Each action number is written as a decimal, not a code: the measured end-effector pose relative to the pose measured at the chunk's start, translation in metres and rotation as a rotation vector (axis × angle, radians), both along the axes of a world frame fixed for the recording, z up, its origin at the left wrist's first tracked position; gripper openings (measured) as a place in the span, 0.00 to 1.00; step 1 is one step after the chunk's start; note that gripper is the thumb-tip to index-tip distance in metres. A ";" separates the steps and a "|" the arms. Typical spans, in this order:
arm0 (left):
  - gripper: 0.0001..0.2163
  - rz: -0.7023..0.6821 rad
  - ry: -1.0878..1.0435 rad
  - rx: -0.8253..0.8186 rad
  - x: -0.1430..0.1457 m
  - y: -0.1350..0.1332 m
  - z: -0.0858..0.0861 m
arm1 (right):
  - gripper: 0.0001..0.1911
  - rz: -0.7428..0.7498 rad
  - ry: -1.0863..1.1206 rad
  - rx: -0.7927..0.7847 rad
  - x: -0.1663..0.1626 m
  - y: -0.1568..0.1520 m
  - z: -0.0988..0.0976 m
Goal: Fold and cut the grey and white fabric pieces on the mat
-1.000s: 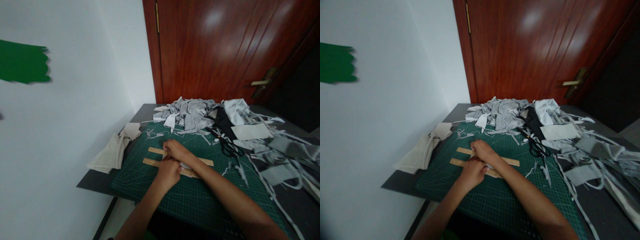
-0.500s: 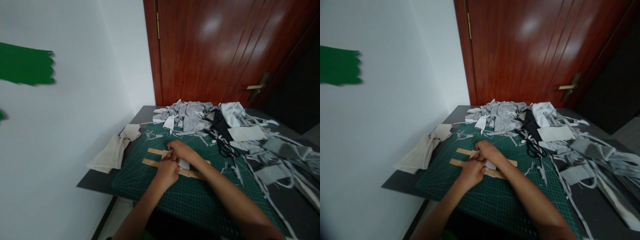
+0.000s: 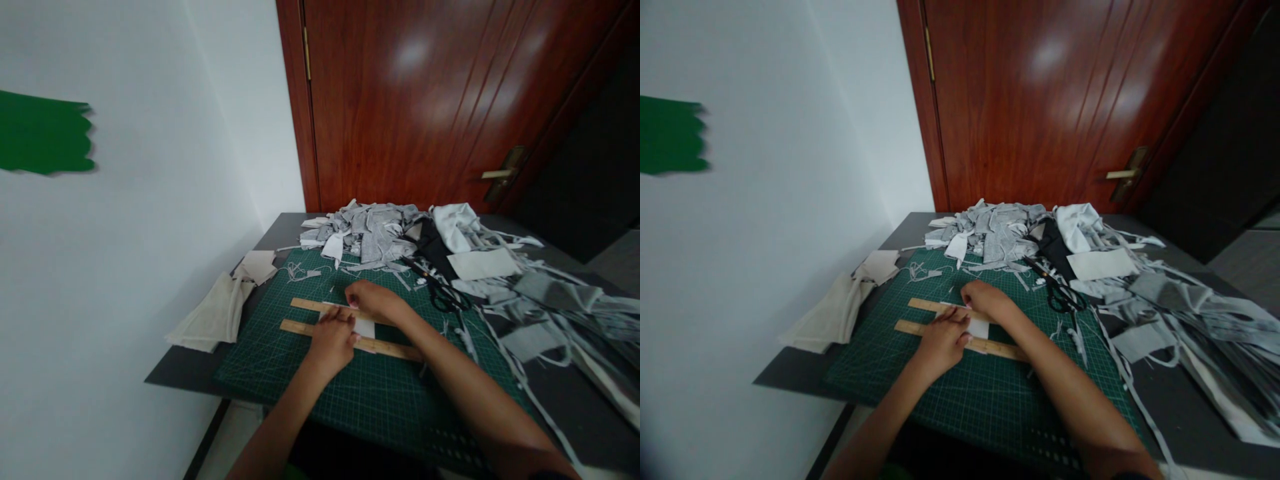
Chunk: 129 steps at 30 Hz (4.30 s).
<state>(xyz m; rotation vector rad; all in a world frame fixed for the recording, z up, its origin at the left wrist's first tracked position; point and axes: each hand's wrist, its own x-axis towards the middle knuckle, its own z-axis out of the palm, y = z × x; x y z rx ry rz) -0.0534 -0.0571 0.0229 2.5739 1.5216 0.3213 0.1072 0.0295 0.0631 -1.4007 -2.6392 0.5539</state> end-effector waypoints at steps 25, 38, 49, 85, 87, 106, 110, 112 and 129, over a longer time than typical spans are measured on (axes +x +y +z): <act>0.15 -0.006 -0.006 0.004 0.000 0.002 -0.001 | 0.15 -0.255 -0.328 -0.026 0.008 -0.014 0.023; 0.16 0.080 0.005 0.103 0.007 -0.013 -0.017 | 0.10 -0.346 -0.150 -0.022 0.035 0.016 0.020; 0.12 -0.033 -0.152 0.159 0.011 -0.032 -0.021 | 0.05 -0.371 0.523 -0.232 0.026 0.046 -0.017; 0.05 -0.038 -0.231 0.180 -0.015 -0.039 -0.023 | 0.16 -0.128 -0.239 -0.152 0.005 0.012 0.001; 0.05 -0.071 -0.196 0.183 -0.014 -0.042 -0.021 | 0.14 -0.113 -0.216 -0.185 0.007 0.018 -0.002; 0.33 0.154 -0.083 0.233 -0.004 -0.043 -0.023 | 0.16 -0.158 0.176 -0.241 0.028 0.029 0.015; 0.27 0.199 -0.089 0.244 -0.005 -0.042 -0.022 | 0.15 -0.189 0.248 -0.289 0.016 0.021 0.006; 0.27 0.180 -0.078 0.229 -0.004 -0.041 -0.022 | 0.15 -0.218 0.298 -0.305 0.011 0.016 -0.002; 0.12 -0.188 0.001 0.002 -0.001 0.035 0.012 | 0.19 -0.413 0.666 -0.388 0.068 -0.002 -0.043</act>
